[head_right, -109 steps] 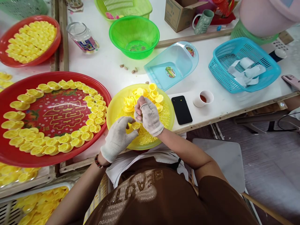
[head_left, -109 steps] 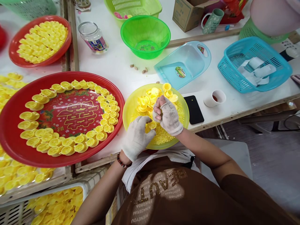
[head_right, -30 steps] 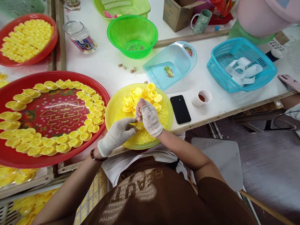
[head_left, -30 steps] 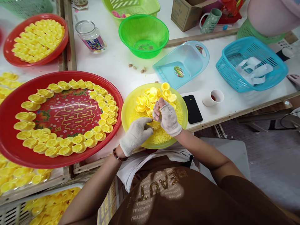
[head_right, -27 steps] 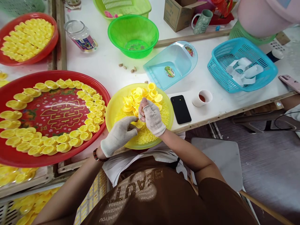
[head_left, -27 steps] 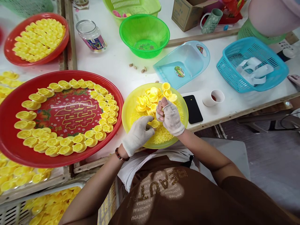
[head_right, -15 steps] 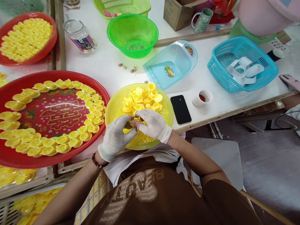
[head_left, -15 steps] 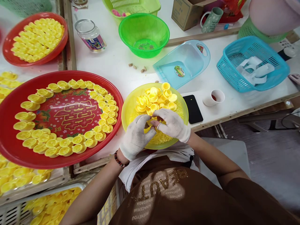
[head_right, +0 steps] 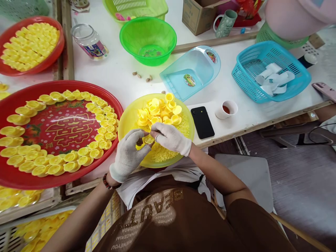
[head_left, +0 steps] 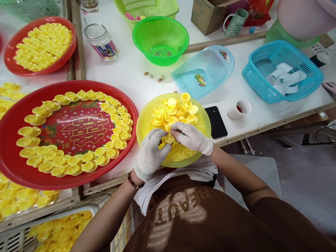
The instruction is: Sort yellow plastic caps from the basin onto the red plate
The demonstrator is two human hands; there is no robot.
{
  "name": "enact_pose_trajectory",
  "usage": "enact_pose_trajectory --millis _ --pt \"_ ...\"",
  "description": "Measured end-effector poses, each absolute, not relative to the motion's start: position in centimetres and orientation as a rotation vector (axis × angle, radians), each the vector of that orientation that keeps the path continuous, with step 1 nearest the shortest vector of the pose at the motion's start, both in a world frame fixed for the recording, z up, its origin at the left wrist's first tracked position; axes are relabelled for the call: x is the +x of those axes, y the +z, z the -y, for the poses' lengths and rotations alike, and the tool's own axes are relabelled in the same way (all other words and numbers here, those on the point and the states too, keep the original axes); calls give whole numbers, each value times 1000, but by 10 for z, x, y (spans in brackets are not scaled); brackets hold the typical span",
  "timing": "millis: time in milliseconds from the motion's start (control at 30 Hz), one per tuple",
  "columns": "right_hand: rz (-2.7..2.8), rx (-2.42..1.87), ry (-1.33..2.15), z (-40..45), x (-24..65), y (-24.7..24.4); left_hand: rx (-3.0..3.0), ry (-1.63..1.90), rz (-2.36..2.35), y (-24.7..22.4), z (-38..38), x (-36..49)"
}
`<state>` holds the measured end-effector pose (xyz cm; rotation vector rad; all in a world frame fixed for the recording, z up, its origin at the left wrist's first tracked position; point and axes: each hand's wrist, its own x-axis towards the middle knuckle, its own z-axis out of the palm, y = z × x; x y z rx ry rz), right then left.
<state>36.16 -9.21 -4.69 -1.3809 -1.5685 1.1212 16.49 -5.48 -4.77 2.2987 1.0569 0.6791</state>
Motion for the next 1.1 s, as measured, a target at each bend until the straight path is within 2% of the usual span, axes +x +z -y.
enact_pose_trajectory --millis 233,433,600,767,967,1100 --pt "1586 -1467 1072 90 355 -49 2319 717 -1039 -48 54 162" --pt "1493 -1284 1333 91 366 -49 2268 706 -1054 -49 51 159" --pt "1615 -1449 1077 89 361 -48 2273 710 -1032 -48 50 161" --pt "1503 -1367 1300 88 365 -48 2240 727 -1046 -48 51 159" --pt "1848 -1469 729 95 372 -48 2279 737 -1208 -39 32 133" --pt "1906 -1475 668 101 368 -52 2359 782 -1649 -26 -38 81"
